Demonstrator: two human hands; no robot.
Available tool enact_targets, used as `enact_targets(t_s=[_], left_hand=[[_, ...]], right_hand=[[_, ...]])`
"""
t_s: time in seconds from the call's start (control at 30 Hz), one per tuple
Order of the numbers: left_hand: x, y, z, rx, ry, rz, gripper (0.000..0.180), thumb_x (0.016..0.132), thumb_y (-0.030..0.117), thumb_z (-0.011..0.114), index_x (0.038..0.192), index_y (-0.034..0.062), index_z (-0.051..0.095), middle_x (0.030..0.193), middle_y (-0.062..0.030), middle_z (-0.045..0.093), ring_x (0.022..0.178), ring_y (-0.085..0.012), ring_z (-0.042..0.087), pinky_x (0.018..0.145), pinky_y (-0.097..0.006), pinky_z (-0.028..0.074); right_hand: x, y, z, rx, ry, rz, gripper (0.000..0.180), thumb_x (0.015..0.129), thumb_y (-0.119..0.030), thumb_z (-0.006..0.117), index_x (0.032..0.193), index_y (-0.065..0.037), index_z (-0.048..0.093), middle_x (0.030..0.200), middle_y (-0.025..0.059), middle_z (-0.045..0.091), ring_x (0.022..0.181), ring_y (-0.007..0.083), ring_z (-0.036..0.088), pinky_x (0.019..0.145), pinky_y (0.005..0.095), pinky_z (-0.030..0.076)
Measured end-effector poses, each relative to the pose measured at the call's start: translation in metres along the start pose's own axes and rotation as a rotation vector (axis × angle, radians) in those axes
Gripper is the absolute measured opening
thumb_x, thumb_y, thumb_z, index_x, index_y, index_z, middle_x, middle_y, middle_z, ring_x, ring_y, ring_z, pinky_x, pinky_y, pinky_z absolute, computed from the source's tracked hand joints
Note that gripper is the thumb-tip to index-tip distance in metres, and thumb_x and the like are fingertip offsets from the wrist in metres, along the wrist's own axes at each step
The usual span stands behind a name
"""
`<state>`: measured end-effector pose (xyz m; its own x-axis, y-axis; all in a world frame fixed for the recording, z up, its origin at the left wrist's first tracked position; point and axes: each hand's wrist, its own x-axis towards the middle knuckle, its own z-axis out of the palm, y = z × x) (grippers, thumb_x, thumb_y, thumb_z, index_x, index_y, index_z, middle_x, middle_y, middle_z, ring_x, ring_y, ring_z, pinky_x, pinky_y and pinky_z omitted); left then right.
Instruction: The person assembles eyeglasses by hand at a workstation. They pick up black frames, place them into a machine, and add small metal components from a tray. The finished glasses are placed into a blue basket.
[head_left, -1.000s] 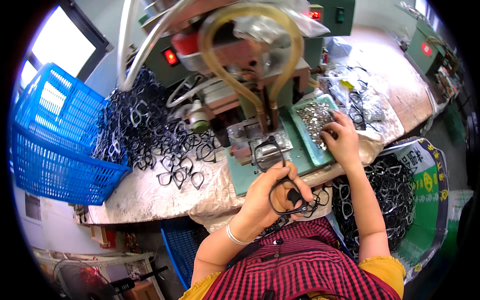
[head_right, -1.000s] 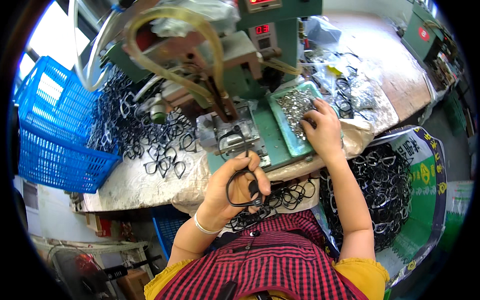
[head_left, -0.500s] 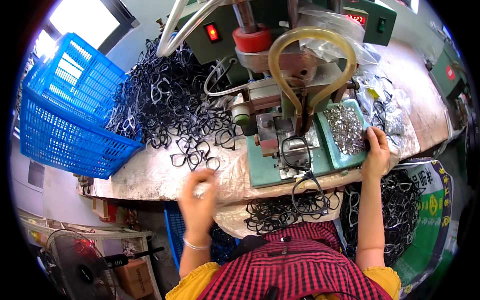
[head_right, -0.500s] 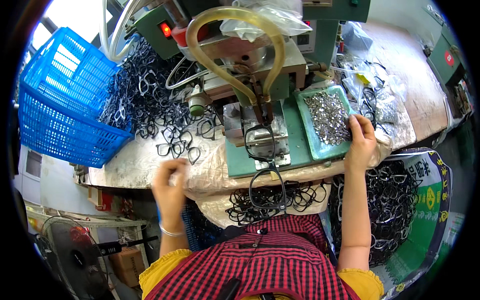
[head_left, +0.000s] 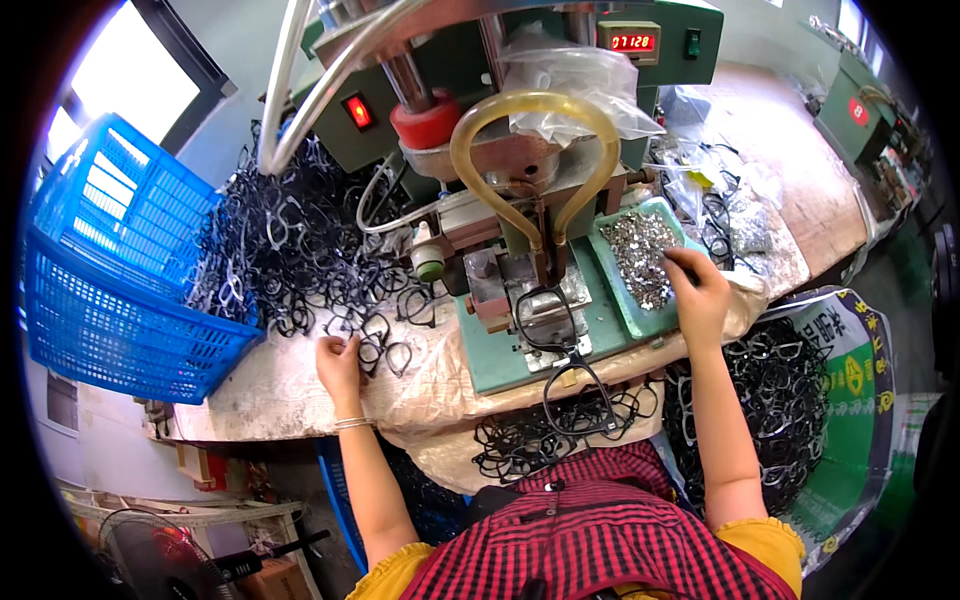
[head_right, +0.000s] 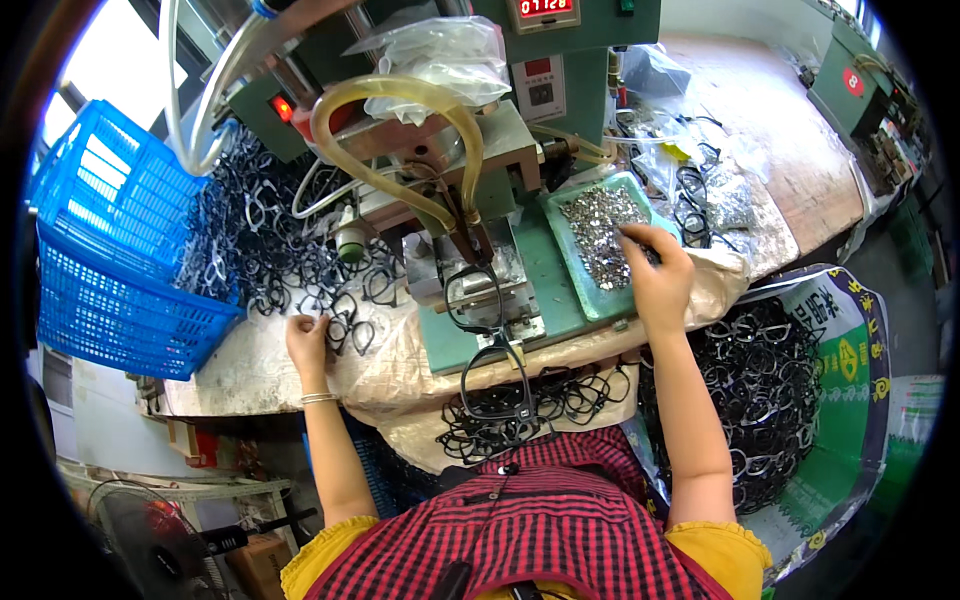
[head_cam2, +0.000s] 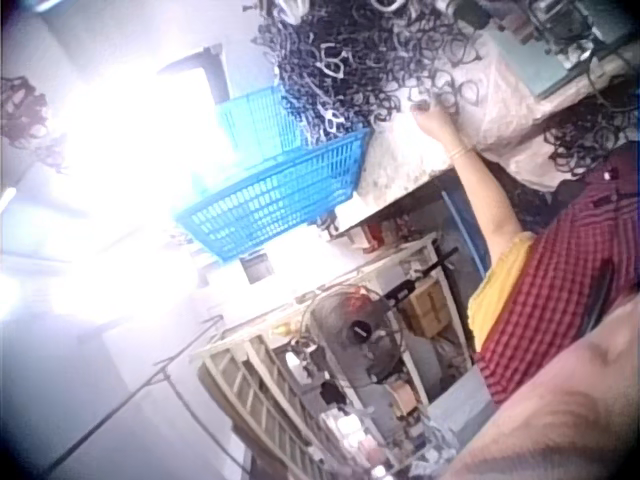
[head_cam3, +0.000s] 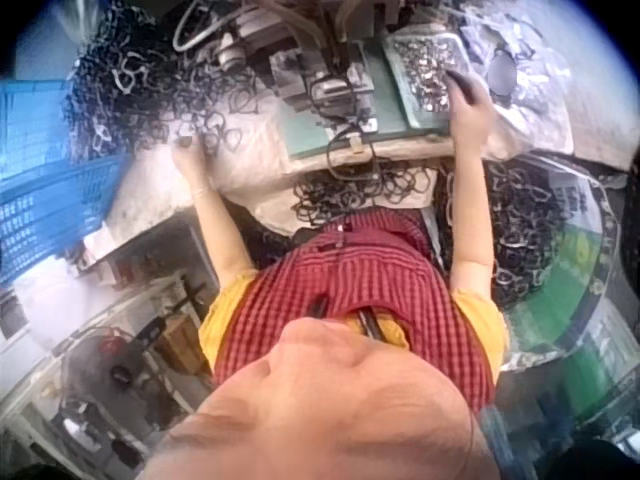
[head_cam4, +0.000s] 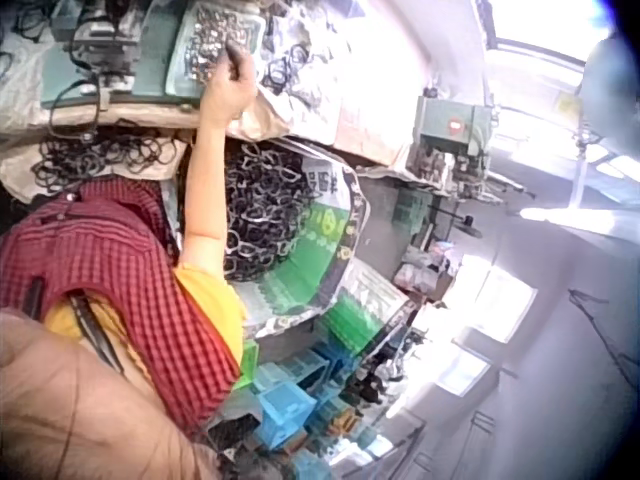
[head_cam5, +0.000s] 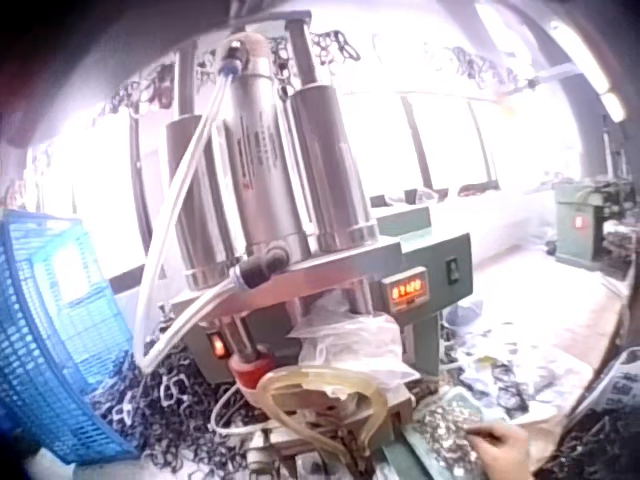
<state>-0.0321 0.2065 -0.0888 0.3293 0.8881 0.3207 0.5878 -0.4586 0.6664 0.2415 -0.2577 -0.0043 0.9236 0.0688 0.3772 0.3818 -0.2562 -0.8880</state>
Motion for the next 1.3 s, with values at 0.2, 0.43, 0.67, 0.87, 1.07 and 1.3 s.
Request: enact_targets(t_s=[0.2,0.43,0.67,0.87,1.07,1.3], left_hand=[[0.011,0.002,-0.014,-0.300,-0.267,-0.153,0.014,0.085,0.011,0.077,0.091,0.0012,0.069,0.064,0.0030,0.057,0.052,-0.0074,0.048,0.050,-0.024,0.039],[-0.043,0.118,-0.020,-1.048,-0.343,-0.165,0.008,0.096,0.014,0.062,0.095,0.0069,0.058,0.076,-0.0034,0.062,0.054,-0.0113,0.058,0.046,-0.021,0.042],[-0.091,0.152,-0.016,-1.350,-0.197,-0.091,0.004,0.101,0.011,0.057,0.104,0.0122,0.055,0.095,-0.0025,0.063,0.079,-0.0162,0.063,0.066,-0.029,0.051],[-0.083,0.289,-0.067,-1.051,-0.107,0.744,0.017,0.103,0.011,0.053,0.114,0.0000,0.059,0.105,-0.0182,0.066,0.087,-0.0225,0.065,0.073,-0.035,0.056],[-0.102,0.288,-0.057,-1.088,-0.258,0.854,0.013,0.098,0.006,0.059,0.108,-0.0014,0.063,0.097,-0.0196,0.069,0.086,-0.0268,0.069,0.079,-0.041,0.058],[-0.128,0.287,-0.036,-0.586,-0.396,1.312,0.026,0.072,0.010,0.079,0.097,0.0137,0.077,0.102,-0.0010,0.073,0.086,-0.0222,0.067,0.090,-0.047,0.053]], right_hand=[[-0.023,-0.016,-0.023,0.054,0.004,-0.009,0.014,0.084,0.000,0.072,0.097,0.001,0.073,0.094,0.0061,0.073,0.090,0.0149,0.067,0.084,0.0275,0.050],[-0.003,-0.091,0.050,0.286,-0.238,-0.243,0.019,0.079,-0.003,0.071,0.098,-0.001,0.070,0.092,0.0105,0.072,0.085,0.0209,0.069,0.080,0.0309,0.052],[-0.023,-0.088,0.072,0.532,-0.197,-0.075,0.034,0.081,0.000,0.071,0.114,0.001,0.061,0.096,0.0056,0.068,0.091,0.0148,0.065,0.085,0.0285,0.051],[-0.022,-0.110,0.068,0.750,-0.374,0.135,0.046,0.083,0.001,0.070,0.126,0.003,0.053,0.105,0.0076,0.067,0.098,0.0135,0.064,0.091,0.0264,0.048],[-0.032,-0.129,0.046,0.544,-0.392,0.010,0.042,0.086,-0.001,0.065,0.126,0.000,0.055,0.113,0.0111,0.070,0.109,0.0193,0.065,0.097,0.0335,0.048],[0.010,-0.007,0.009,-0.664,-0.185,-0.272,0.028,0.083,-0.021,0.075,0.105,-0.005,0.072,0.128,0.0195,0.062,0.131,0.0367,0.049,0.111,0.0492,0.038]])
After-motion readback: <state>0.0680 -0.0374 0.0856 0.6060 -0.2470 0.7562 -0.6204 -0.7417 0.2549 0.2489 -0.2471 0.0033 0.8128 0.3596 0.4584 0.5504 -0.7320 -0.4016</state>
